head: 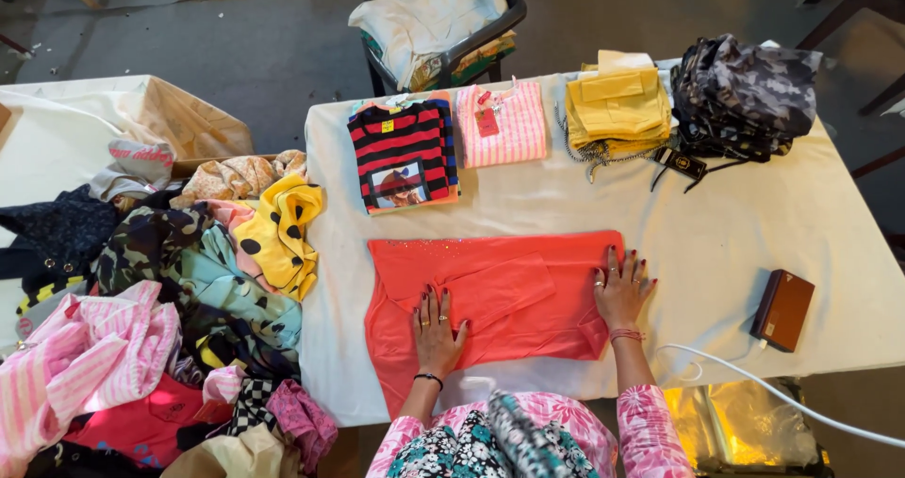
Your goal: The person folds several garments on a white tablecloth, including a blue and black striped top, a red and black striped top, and a red top with sparkles. Each item is smoothed, folded into a compact rectangle, and placed in a neat stack on the table.
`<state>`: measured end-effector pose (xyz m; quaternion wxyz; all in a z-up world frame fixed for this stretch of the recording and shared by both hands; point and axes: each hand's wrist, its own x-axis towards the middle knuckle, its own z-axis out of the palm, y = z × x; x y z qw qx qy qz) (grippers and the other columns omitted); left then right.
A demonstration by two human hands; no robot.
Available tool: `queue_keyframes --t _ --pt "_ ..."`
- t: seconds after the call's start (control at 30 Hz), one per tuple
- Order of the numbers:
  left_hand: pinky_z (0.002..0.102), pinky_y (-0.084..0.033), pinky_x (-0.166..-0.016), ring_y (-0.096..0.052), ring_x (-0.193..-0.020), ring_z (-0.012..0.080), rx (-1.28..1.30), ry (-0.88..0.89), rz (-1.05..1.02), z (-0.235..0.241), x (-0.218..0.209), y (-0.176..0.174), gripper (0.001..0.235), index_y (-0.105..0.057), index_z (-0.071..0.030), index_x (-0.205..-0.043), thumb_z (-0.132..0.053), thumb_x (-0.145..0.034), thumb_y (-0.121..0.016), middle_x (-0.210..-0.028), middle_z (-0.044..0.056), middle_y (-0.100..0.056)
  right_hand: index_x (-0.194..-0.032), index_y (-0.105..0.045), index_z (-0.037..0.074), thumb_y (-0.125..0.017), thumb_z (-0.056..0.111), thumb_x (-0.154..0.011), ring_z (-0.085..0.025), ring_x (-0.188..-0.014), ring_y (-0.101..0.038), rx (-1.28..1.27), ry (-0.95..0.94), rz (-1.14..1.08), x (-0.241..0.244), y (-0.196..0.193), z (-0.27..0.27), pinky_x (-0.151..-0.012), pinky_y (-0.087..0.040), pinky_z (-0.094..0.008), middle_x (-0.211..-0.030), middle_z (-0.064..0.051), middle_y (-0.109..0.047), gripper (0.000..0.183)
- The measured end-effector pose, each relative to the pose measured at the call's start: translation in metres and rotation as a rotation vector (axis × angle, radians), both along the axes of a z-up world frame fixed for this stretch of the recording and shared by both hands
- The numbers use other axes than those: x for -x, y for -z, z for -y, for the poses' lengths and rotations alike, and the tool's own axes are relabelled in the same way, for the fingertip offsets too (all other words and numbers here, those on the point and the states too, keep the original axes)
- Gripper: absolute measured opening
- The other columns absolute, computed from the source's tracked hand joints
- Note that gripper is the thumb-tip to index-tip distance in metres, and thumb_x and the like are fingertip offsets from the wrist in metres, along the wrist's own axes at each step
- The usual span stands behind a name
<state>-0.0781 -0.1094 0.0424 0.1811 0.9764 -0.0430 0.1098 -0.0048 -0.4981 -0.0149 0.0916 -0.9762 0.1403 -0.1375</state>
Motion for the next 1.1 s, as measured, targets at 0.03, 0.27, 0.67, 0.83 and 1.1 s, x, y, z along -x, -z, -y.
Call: queue_keyframes --t 0.03,0.27,0.67,0.83,1.1 --pt "0.052 -0.021 -0.121 -0.027 -0.150 0.0339 -0.002 -0.001 -0.005 -0.003 0.005 0.002 0.083 -0.032 -0.014 -0.158 -0.047 -0.090 -0.066 -0.166 0.015 -0.024 -0.164 -0.034 0.032 -0.052 0.047 -0.100 -0.043 -0.156 -0.025 -0.002 -0.001 -0.005 0.008 -0.001 -0.003 -0.118 -0.012 -0.075 -0.170 -0.016 -0.030 0.069" --pt "0.051 -0.020 -0.121 -0.020 -0.154 0.0335 0.073 -0.083 0.035 -0.039 0.079 0.001 0.087 -0.026 -0.009 -0.159 -0.046 -0.090 -0.064 -0.168 0.020 -0.017 -0.160 -0.029 0.013 -0.068 0.040 -0.084 -0.048 -0.150 -0.024 -0.211 0.083 -0.036 0.079 -0.038 -0.016 -0.111 -0.017 -0.075 -0.162 -0.025 -0.030 0.090" --pt "0.041 -0.040 -0.106 -0.045 -0.127 0.0332 0.426 -0.690 -0.236 -0.088 0.211 0.075 0.084 -0.040 -0.001 -0.139 -0.028 -0.074 -0.085 -0.135 0.020 -0.046 -0.111 -0.069 0.009 -0.068 0.019 -0.079 -0.036 -0.125 -0.057 -0.107 -0.308 0.017 0.111 -0.076 -0.032 -0.108 -0.045 -0.050 -0.130 -0.016 -0.060 0.034" --pt "0.037 -0.045 -0.098 -0.054 -0.116 0.0293 0.989 -0.951 -0.419 -0.093 0.227 0.139 0.085 -0.039 0.005 -0.138 -0.027 -0.077 -0.089 -0.132 0.021 -0.049 -0.102 -0.070 0.006 -0.076 0.035 -0.081 -0.040 -0.120 -0.057 -0.037 -0.018 0.100 0.117 -0.068 -0.018 -0.101 -0.046 -0.051 -0.125 -0.021 -0.060 0.036" --pt "0.033 -0.055 -0.076 -0.067 -0.082 0.0162 0.852 -0.496 -0.573 -0.111 0.225 0.077 0.037 -0.072 0.002 -0.110 -0.027 -0.087 -0.075 -0.095 0.013 -0.073 -0.130 -0.067 0.005 -0.069 0.020 -0.092 -0.039 -0.121 -0.057 -0.059 0.059 0.139 0.123 -0.052 -0.008 -0.101 -0.047 -0.052 -0.133 -0.020 -0.060 0.041"
